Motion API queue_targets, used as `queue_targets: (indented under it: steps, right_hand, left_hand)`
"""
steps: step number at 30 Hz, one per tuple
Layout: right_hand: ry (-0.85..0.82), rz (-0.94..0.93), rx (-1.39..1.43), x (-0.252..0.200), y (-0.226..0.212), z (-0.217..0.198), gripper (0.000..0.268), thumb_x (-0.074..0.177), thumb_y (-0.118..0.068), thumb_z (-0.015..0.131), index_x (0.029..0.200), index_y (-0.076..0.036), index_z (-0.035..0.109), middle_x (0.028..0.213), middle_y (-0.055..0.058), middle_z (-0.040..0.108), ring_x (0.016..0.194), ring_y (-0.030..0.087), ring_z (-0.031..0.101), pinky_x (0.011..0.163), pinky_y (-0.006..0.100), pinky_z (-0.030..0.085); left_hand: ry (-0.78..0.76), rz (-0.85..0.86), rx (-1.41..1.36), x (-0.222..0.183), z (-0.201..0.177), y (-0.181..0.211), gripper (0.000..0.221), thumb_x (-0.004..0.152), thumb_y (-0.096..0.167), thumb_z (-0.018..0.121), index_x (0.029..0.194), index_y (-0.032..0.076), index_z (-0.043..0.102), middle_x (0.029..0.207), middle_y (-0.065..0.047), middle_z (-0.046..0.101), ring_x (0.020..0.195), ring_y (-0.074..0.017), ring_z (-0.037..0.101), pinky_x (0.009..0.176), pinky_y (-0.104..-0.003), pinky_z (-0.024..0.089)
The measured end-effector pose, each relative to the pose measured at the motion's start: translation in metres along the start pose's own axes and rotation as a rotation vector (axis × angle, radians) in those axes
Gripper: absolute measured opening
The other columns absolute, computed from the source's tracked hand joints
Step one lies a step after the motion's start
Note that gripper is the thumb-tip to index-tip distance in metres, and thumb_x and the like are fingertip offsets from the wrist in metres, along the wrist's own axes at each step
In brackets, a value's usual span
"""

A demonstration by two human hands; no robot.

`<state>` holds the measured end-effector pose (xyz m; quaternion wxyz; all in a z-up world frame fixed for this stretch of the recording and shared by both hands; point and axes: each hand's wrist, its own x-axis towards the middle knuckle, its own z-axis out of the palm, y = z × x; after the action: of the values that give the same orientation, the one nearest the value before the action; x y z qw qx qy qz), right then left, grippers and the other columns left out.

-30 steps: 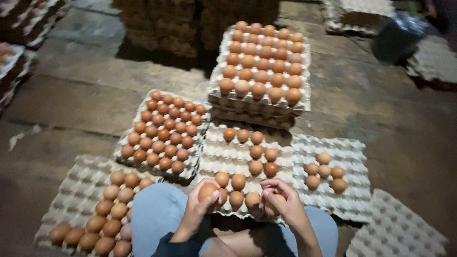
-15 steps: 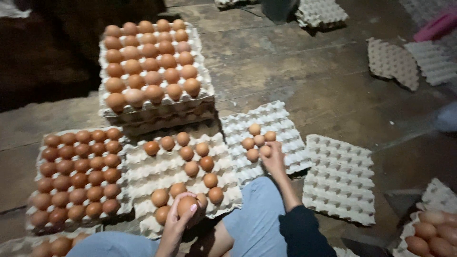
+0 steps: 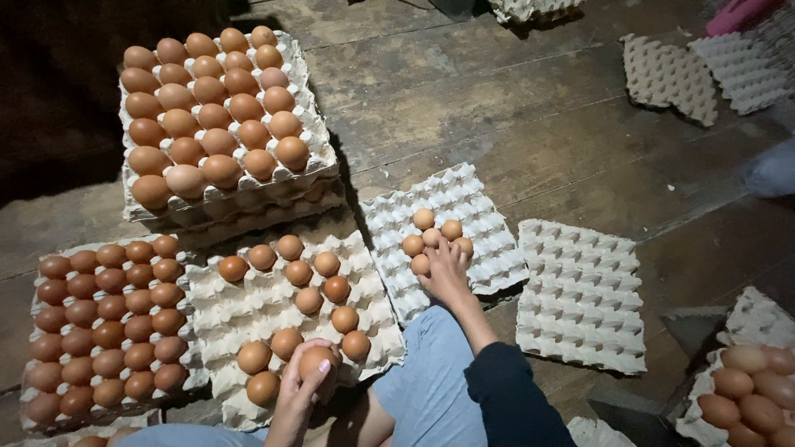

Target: Arranging eggs into cardboard trays on a wooden floor.

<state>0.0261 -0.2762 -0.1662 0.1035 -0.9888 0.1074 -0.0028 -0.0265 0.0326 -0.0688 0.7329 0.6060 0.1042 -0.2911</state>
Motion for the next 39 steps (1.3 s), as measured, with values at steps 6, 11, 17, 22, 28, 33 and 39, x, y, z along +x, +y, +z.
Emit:
queue_targets:
  steps: [6,11,17,22,28,33,39]
  right_hand:
    - [0.126,0.020,0.363,0.002,0.025,0.008,0.036,0.058,-0.035,0.080,0.086,-0.016,0.068,0.099,0.001,0.044,0.099,0.024,0.037,0.087,0.044,0.023]
    - [-0.068,0.258,0.796,-0.003,0.039,-0.004,0.045,0.070,-0.031,0.074,0.103,-0.003,0.065,0.107,0.004,0.040,0.103,0.019,0.038,0.089,0.027,0.036]
    - [0.056,0.160,0.237,-0.007,0.008,-0.005,0.040,0.062,-0.036,0.078,0.096,-0.017,0.067,0.105,0.004,0.044,0.099,0.026,0.034,0.086,0.043,0.025]
    - [0.041,0.169,0.272,-0.002,0.012,-0.001,0.052,0.062,-0.026,0.076,0.110,-0.017,0.059,0.118,0.010,0.041,0.106,0.030,0.033,0.090,0.048,0.021]
    - [0.261,0.353,0.548,0.006,0.090,0.029,0.061,0.063,-0.004,0.064,0.120,-0.012,0.047,0.113,0.012,0.054,0.103,0.029,0.051,0.089,0.039,0.041]
    - [0.188,0.277,0.606,0.008,0.101,0.036,0.054,0.059,-0.002,0.069,0.111,-0.012,0.056,0.103,0.010,0.055,0.091,0.025,0.056,0.077,0.033,0.048]
    - [0.035,0.400,1.826,-0.013,0.084,-0.036,0.058,0.075,0.008,0.053,0.131,-0.001,0.041,0.108,0.014,0.054,0.075,0.013,0.053,0.066,0.019,0.043]
  left_hand:
    - [-0.016,0.022,-0.063,-0.003,-0.006,-0.007,0.031,0.080,0.008,0.053,0.111,0.002,0.053,0.099,-0.015,0.060,0.068,-0.0168,0.050,0.054,-0.023,0.037]
    - [-0.012,0.010,-0.093,-0.002,-0.014,-0.007,0.034,0.081,0.010,0.052,0.114,0.002,0.051,0.090,-0.016,0.056,0.069,-0.0185,0.051,0.057,-0.025,0.037]
    - [0.011,-0.025,-0.079,-0.001,-0.005,-0.007,0.033,0.080,0.010,0.050,0.112,0.001,0.053,0.096,-0.017,0.057,0.075,-0.0213,0.052,0.062,-0.028,0.039]
    - [-0.042,-0.051,-0.068,0.003,-0.013,-0.024,0.037,0.080,0.012,0.054,0.115,0.003,0.052,0.088,-0.016,0.058,0.058,-0.0157,0.047,0.046,-0.022,0.030]
    - [0.007,-0.052,-0.117,0.008,-0.021,-0.029,0.038,0.080,0.010,0.052,0.116,-0.001,0.051,0.099,-0.019,0.056,0.075,-0.0219,0.051,0.061,-0.027,0.038]
    - [0.008,-0.002,-0.077,0.007,-0.016,-0.029,0.035,0.080,0.009,0.051,0.113,0.000,0.053,0.098,-0.019,0.059,0.077,-0.0227,0.054,0.065,-0.029,0.041]
    - [0.023,-0.075,-0.097,0.003,-0.010,-0.020,0.037,0.080,0.009,0.051,0.116,0.002,0.050,0.100,-0.024,0.062,0.087,-0.0275,0.058,0.071,-0.033,0.044]
